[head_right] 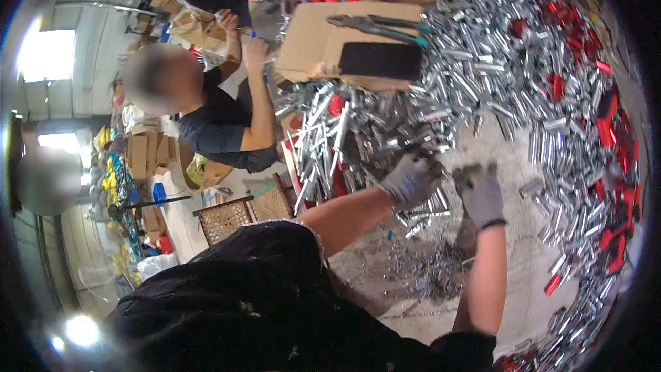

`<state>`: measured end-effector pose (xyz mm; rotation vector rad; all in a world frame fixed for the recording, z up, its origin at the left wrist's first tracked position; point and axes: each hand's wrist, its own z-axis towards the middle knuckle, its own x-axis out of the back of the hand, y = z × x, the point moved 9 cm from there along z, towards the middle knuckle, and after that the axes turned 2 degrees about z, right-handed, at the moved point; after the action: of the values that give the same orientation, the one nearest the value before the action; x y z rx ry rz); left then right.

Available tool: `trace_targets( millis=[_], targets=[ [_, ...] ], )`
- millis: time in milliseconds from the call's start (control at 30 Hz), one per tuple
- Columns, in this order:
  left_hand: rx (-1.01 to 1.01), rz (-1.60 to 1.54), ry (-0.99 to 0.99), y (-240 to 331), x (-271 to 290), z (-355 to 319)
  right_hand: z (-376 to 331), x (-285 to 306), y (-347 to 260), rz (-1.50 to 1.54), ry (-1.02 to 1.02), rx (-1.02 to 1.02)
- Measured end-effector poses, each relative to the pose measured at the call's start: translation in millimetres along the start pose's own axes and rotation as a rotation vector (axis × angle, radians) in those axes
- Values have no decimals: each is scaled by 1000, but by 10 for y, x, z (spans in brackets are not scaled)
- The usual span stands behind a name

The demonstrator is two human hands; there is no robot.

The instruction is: Sorting and organizing metal pipe fittings and clearing debris on a factory work surface.

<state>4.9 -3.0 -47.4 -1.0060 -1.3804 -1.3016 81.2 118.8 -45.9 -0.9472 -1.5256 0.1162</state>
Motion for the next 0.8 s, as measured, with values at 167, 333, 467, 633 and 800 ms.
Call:
trace_targets(
  millis=[167,333,467,633,800],
  targets=[
    [-52,113,-3,12,219,-56,36,280,-256,201,63,-26],
    [30,-27,34,-18,155,17,-14,111,-302,3,48,112],
    [-17,47,119,-34,316,-39,-616,4,-73,-56,79,-35],
    [-64,39,73,15,160,-26,-1237,-83,-140,363,-171,226],
    [-31,54,54,30,202,3,-850,546,525,56,323,-103]
  ],
)
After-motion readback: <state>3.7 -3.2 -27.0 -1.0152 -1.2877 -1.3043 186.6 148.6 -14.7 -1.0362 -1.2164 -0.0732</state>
